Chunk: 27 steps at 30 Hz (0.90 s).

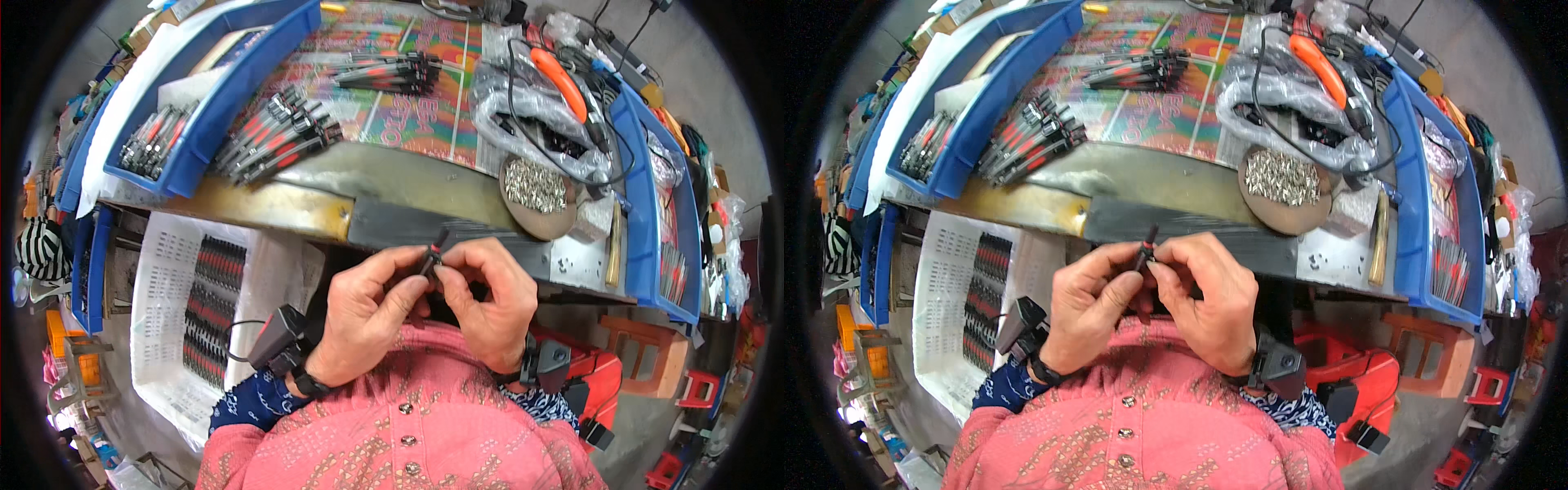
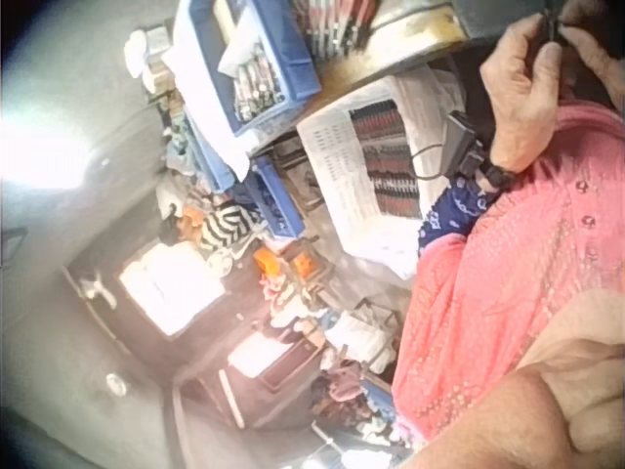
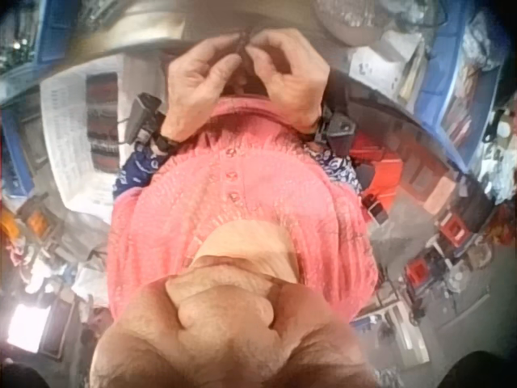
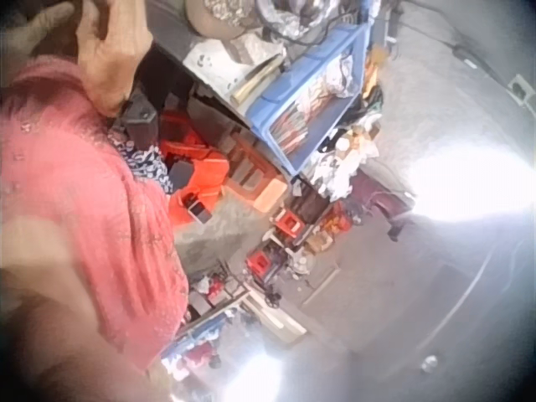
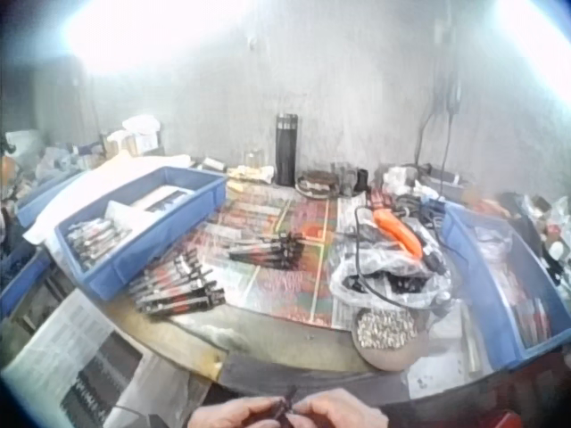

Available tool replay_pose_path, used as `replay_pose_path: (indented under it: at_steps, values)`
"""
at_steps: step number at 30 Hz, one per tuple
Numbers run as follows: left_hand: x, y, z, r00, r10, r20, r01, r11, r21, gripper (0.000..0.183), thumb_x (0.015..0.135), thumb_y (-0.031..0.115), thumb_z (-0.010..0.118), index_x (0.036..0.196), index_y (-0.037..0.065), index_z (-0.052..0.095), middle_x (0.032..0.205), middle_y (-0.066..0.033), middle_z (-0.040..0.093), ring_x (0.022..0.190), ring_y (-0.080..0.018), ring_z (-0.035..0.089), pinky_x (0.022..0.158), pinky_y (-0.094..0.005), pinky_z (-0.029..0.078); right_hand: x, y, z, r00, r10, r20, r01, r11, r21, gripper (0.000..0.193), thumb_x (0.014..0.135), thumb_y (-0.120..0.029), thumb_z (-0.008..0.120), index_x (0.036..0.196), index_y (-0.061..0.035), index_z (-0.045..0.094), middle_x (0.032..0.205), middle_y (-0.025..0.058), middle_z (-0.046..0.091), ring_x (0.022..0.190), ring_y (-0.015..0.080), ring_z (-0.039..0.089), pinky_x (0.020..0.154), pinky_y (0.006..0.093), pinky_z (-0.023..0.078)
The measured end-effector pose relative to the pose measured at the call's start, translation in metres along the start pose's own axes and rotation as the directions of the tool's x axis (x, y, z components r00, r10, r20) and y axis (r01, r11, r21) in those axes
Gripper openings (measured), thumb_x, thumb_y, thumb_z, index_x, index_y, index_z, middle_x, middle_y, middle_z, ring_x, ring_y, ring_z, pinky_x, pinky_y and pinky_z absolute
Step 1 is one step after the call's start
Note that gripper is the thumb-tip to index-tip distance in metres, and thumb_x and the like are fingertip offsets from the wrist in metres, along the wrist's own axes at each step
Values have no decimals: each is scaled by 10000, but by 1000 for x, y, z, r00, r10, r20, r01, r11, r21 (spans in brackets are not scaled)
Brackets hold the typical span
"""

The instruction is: The person assembles pens by inserting small metal parts into pen bodies, using pliers to secure components, and placing finished pens into a white basket lined with bubble wrap. The person also handles bubble wrap and organizes completed pens on the table.

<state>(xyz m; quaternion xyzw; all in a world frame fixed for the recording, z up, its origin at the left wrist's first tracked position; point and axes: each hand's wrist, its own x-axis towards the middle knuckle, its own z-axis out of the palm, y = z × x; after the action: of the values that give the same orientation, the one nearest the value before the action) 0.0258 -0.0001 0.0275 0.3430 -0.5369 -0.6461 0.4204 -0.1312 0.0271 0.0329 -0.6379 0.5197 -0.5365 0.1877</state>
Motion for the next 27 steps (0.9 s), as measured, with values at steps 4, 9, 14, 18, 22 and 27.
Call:
replay_pose_path:
  at_steps: [4, 9, 14, 18, 22, 27]
  values:
    - [1, 3, 0, 999, -39, 18, 39, 999, -1, 265, 950, 3, 560, 1207, -50, 589, 906, -41, 667, 718, -64, 601, 632, -208, 508, 4, -4, 0, 998, -53, -29, 52, 998, -26, 106, 802, 61, 679, 886, 37, 618, 808, 111, 624, 656, 163, 599, 592, 259, 486]
    - [1, 7, -5, 997, -37, 64, 32, 997, 77, 289, 967, 33, 547, 1242, -54, 558, 954, -61, 666, 756, -80, 613, 659, -219, 529, 5, -1, 1, 997, -66, -27, 66, 998, -4, 134, 819, 46, 689, 918, 10, 606, 806, 102, 617, 600, 167, 611, 529, 262, 483]
    - [3, 9, -8, 998, -10, 64, 7, 999, 48, 292, 967, 46, 554, 1244, -48, 559, 948, -52, 663, 731, -73, 596, 633, -211, 512, 10, -4, 0, 999, -12, 50, 11, 1000, 28, 127, 832, 39, 671, 928, 10, 593, 806, 98, 598, 617, 167, 612, 544, 269, 489]
    - [4, 13, -15, 999, 24, 34, -26, 999, 45, 286, 970, 49, 552, 1240, -44, 561, 935, -49, 663, 704, -61, 576, 594, -199, 484, 24, -12, -13, 980, 42, 193, -42, 999, -2, 116, 836, 53, 654, 936, 37, 598, 836, 83, 601, 690, 119, 609, 617, 237, 506]
    - [0, 16, -16, 1000, 4, 29, -4, 1000, 25, 274, 972, 46, 549, 1231, -42, 561, 921, -46, 662, 675, -54, 561, 570, -191, 466, 28, -19, -9, 984, 13, 179, -2, 998, -63, 133, 808, 39, 696, 920, 21, 626, 828, 90, 612, 644, 134, 610, 573, 250, 487]
    - [-4, 16, -13, 1000, 25, 13, -25, 998, -61, 273, 971, 39, 545, 1234, -31, 564, 888, -18, 653, 675, -36, 553, 581, -183, 470, 22, -19, 3, 990, -113, 81, 114, 993, -10, 129, 810, 42, 699, 914, 23, 625, 825, 99, 613, 625, 151, 609, 547, 264, 476]
